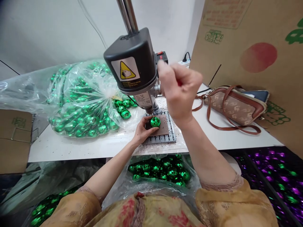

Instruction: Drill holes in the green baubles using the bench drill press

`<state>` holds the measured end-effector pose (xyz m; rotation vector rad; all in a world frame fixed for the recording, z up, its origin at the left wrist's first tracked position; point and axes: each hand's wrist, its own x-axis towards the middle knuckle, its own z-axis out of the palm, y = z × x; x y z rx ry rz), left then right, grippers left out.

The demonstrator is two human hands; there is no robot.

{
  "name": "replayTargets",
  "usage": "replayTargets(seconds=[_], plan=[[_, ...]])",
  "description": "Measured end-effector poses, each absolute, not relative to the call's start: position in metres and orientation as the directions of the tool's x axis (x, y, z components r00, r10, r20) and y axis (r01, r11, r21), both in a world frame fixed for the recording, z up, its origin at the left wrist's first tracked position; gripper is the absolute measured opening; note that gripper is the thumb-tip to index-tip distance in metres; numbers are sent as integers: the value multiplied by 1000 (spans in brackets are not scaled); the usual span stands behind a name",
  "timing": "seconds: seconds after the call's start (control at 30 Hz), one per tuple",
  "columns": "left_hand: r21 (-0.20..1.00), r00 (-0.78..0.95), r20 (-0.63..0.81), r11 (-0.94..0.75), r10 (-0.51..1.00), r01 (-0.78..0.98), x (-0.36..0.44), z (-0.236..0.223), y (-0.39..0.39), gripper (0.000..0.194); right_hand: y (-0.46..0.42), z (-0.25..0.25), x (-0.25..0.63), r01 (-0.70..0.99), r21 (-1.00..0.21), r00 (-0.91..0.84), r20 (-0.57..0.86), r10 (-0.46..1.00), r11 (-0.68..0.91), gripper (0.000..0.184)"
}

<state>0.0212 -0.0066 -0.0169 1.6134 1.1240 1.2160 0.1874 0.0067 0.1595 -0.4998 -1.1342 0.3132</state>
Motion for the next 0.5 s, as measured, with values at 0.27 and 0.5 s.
replayTargets(seconds=[0.27,0.5], plan=[[758,165,505,-527,847,384,2,-11,-66,45,25,188,187,-204,-546,366,728,580,813,55],[286,703,-78,-659,707,695,-56,-52,-170,31,29,186,185,-206,-436,365,796,482,876,51]])
